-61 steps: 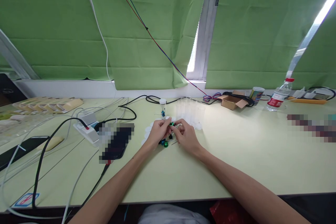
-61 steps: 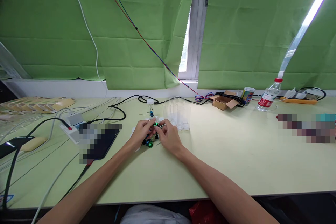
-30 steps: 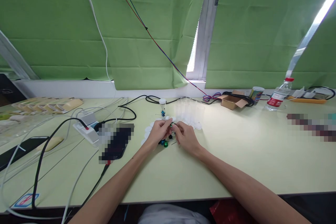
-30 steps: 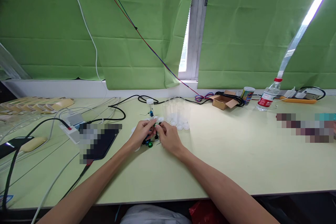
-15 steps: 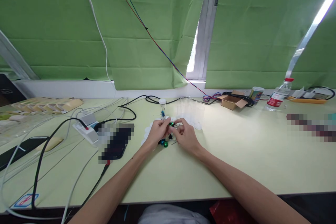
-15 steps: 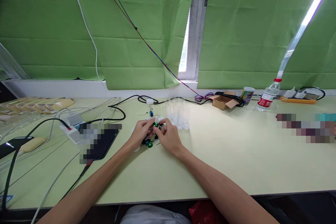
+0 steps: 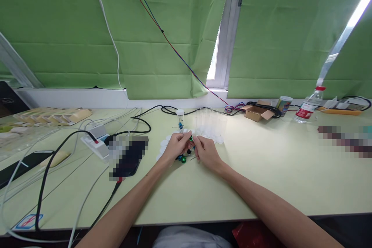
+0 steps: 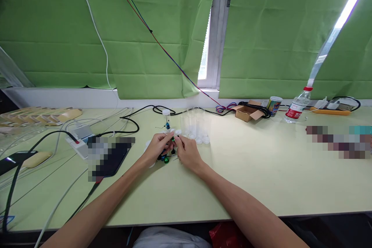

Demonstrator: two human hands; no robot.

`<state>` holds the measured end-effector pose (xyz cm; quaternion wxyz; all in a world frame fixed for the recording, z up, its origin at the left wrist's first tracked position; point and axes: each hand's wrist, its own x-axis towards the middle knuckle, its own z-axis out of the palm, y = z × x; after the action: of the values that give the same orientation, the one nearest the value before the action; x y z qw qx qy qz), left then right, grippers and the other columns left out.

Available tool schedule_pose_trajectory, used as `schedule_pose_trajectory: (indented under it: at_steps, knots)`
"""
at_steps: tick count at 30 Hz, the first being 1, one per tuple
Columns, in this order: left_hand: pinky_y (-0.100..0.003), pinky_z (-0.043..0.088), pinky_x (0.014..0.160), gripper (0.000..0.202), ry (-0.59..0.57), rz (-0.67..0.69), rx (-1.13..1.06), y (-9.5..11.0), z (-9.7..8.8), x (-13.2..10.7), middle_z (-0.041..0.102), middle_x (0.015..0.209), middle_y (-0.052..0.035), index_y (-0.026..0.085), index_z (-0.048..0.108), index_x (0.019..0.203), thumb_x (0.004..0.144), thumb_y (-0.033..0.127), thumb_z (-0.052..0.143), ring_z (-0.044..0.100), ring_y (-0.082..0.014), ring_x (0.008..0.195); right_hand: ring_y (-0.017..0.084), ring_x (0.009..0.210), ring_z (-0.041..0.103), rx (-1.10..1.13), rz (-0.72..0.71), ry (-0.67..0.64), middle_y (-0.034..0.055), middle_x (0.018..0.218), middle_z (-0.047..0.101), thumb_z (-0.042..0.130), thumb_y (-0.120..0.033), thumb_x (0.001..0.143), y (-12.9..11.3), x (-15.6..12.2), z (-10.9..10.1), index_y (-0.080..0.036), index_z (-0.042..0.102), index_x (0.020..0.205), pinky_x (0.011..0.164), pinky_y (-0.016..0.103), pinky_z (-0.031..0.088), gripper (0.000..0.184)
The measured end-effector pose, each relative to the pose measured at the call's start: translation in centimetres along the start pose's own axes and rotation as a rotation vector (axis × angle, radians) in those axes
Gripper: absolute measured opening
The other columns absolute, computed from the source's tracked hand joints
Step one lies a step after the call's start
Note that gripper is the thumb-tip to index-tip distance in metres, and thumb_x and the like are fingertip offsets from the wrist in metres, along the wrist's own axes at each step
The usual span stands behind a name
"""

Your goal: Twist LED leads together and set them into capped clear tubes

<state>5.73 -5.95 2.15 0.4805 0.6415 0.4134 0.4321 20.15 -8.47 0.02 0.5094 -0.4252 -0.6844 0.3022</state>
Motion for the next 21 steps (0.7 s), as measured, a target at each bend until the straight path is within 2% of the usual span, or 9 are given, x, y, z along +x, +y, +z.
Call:
schedule_pose_trajectory:
  at_steps: [3,5,8,11,16,21]
  knots:
    - [-0.021,0.024,0.04,0.052,0.018,-0.022,0.021,0.23,0.13,0.0,0.049,0.049,-0.0013,0.013,0.055,0.054,0.083,0.057,0.054,0.037,-0.0066,0.04,0.012,0.04,0.047,0.002,0.049,0.013,-0.0032,0.044,0.048,0.03,-0.049,0.098,0.13,0.02,0.01,-0.02,0.049,0.064,0.049,0.025,0.039,0.049]
    - [-0.021,0.024,0.04,0.052,0.041,-0.038,0.023,0.39,0.18,0.0,0.048,0.048,-0.0007,0.014,0.055,0.053,0.083,0.057,0.055,0.037,-0.0067,0.039,0.011,0.04,0.046,0.01,0.068,0.026,-0.0037,0.045,0.049,0.031,-0.05,0.098,0.09,0.03,-0.04,-0.02,0.052,0.068,0.048,0.024,0.039,0.047]
    - [-0.021,0.024,0.04,0.052,0.07,-0.04,0.011,0.48,0.17,-0.01,0.045,0.046,0.0005,0.015,0.052,0.052,0.082,0.057,0.056,0.036,-0.0068,0.039,0.011,0.039,0.045,0.028,0.045,0.037,-0.0069,0.047,0.049,0.045,-0.048,0.093,-0.09,0.02,-0.09,-0.021,0.053,0.087,0.046,0.023,0.037,0.03]
    - [-0.021,0.024,0.04,0.053,0.088,-0.035,0.001,0.35,0.1,0.02,0.043,0.046,0.0012,0.015,0.05,0.051,0.082,0.058,0.056,0.036,-0.0071,0.041,0.01,0.041,0.044,0.033,0.015,0.042,-0.0089,0.048,0.049,0.056,-0.044,0.088,-0.07,-0.01,-0.03,-0.021,0.051,0.097,0.046,0.022,0.035,0.025]
    - [-0.022,0.023,0.041,0.055,0.059,-0.019,0.049,-0.01,-0.01,0.09,0.043,0.045,0.001,0.015,0.052,0.051,0.083,0.059,0.054,0.035,-0.0069,0.04,0.01,0.041,0.044,0.038,0.01,0.036,-0.0073,0.049,0.051,0.052,-0.042,0.089,0.18,-0.01,0.02,-0.021,0.051,0.087,0.045,0.022,0.033,0.022]
    - [-0.022,0.023,0.041,0.053,0.023,0.001,0.049,0.04,-0.05,0.01,0.045,0.047,0.001,0.014,0.053,0.054,0.083,0.059,0.054,0.035,-0.0067,0.04,0.01,0.039,0.044,0.042,0.003,0.017,-0.0057,0.047,0.049,0.044,-0.044,0.094,-0.02,0.03,-0.11,-0.02,0.049,0.073,0.046,0.023,0.036,0.032]
